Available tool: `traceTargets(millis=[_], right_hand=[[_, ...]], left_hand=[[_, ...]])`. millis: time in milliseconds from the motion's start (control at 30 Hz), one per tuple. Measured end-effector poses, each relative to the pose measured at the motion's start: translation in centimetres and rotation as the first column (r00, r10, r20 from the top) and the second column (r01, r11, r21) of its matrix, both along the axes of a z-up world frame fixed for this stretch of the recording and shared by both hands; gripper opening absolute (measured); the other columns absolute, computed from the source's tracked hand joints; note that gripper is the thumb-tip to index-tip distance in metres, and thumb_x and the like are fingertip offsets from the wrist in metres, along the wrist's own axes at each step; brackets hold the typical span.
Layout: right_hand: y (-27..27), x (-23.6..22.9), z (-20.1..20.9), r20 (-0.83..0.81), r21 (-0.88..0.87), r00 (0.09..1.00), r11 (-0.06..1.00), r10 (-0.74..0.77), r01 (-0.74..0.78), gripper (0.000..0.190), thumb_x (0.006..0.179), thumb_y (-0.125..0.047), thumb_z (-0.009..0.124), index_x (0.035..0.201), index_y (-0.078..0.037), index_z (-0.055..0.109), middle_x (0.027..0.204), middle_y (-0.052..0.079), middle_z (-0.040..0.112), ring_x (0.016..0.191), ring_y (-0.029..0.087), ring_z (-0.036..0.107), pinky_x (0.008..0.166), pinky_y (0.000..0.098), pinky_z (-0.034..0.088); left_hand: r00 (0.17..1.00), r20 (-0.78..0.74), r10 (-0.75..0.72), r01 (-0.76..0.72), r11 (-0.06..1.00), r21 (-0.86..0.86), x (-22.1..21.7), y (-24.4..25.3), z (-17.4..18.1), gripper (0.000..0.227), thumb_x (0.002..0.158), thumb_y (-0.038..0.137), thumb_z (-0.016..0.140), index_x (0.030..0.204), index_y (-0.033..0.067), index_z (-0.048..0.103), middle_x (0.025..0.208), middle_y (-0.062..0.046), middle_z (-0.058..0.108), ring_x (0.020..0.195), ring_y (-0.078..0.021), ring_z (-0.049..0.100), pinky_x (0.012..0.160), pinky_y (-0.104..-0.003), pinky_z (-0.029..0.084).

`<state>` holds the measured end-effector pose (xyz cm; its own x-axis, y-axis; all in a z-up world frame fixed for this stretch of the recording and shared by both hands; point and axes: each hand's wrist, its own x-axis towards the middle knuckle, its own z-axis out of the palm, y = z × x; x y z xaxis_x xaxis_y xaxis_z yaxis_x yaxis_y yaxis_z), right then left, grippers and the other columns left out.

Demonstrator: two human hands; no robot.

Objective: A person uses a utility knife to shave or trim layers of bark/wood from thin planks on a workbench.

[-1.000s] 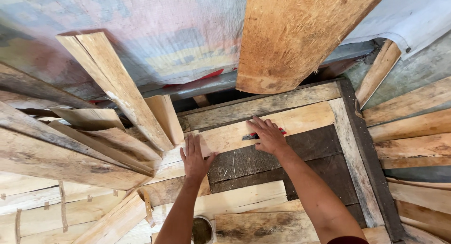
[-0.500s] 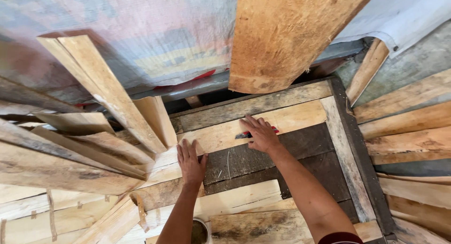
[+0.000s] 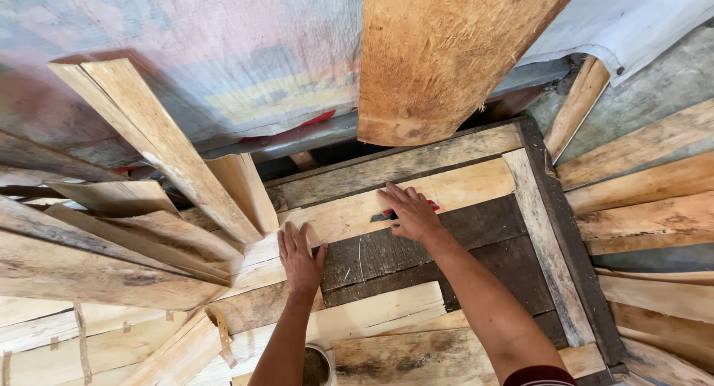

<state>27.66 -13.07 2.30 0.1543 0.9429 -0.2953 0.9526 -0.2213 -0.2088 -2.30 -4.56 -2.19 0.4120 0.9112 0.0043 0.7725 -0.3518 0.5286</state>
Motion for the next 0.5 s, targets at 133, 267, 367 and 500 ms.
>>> traceTargets(millis=[133, 267, 367, 500], right_hand=[[-0.2, 0.1, 0.1, -0.014, 0.026, 1.000, 1.000, -0.001, 0.001, 0.110, 0.068, -0.029, 0.092, 0.159, -0.025, 0.031, 0.165, 0.003, 0.028, 0.135, 0.031, 0.042, 0.113, 0.0480, 0.040], [-0.3, -0.3, 1.7, -0.091, 0.060, 0.995, 0.997, -0.037, 0.043, 0.105, 0.066, -0.029, 0.093, 0.155, -0.024, 0.037, 0.162, 0.007, 0.031, 0.133, 0.034, 0.044, 0.112, 0.0482, 0.040], [-0.9, 0.0, 1.0, -0.181, 0.088, 0.966, 0.976, -0.183, 0.201, 0.097, 0.068, -0.032, 0.094, 0.150, -0.024, 0.044, 0.157, 0.010, 0.037, 0.133, 0.033, 0.045, 0.111, 0.0467, 0.042], [-4.4, 3.2, -4.5, -0.147, 0.264, 0.853, 0.811, -0.500, 0.521, 0.080, 0.086, -0.012, 0.079, 0.160, -0.026, 0.052, 0.154, 0.009, 0.052, 0.132, 0.030, 0.054, 0.116, 0.0385, 0.049]], left_hand=[[1.000, -0.017, 0.011, -0.011, 1.000, -0.013, 0.1, 0.0, 0.4, 0.073, 0.085, 0.034, 0.081, 0.148, 0.0159, 0.048, 0.165, -0.019, 0.025, 0.154, -0.0431, 0.018, 0.121, -0.058, 0.027], [1.000, -0.001, 0.025, -0.026, 0.999, -0.022, 0.1, -0.2, 1.0, 0.077, 0.084, 0.035, 0.081, 0.149, 0.0148, 0.046, 0.165, -0.020, 0.025, 0.154, -0.0431, 0.017, 0.121, -0.057, 0.027], [0.999, -0.004, 0.049, -0.049, 0.998, -0.050, 0.3, -0.2, 1.4, 0.081, 0.083, 0.038, 0.081, 0.150, 0.0137, 0.044, 0.165, -0.021, 0.022, 0.154, -0.0435, 0.015, 0.121, -0.057, 0.025], [0.999, -0.037, 0.036, -0.037, 0.998, -0.049, 0.0, -0.3, 0.6, 0.082, 0.085, 0.044, 0.078, 0.152, 0.0135, 0.042, 0.166, -0.022, 0.017, 0.154, -0.0425, 0.011, 0.122, -0.057, 0.022]])
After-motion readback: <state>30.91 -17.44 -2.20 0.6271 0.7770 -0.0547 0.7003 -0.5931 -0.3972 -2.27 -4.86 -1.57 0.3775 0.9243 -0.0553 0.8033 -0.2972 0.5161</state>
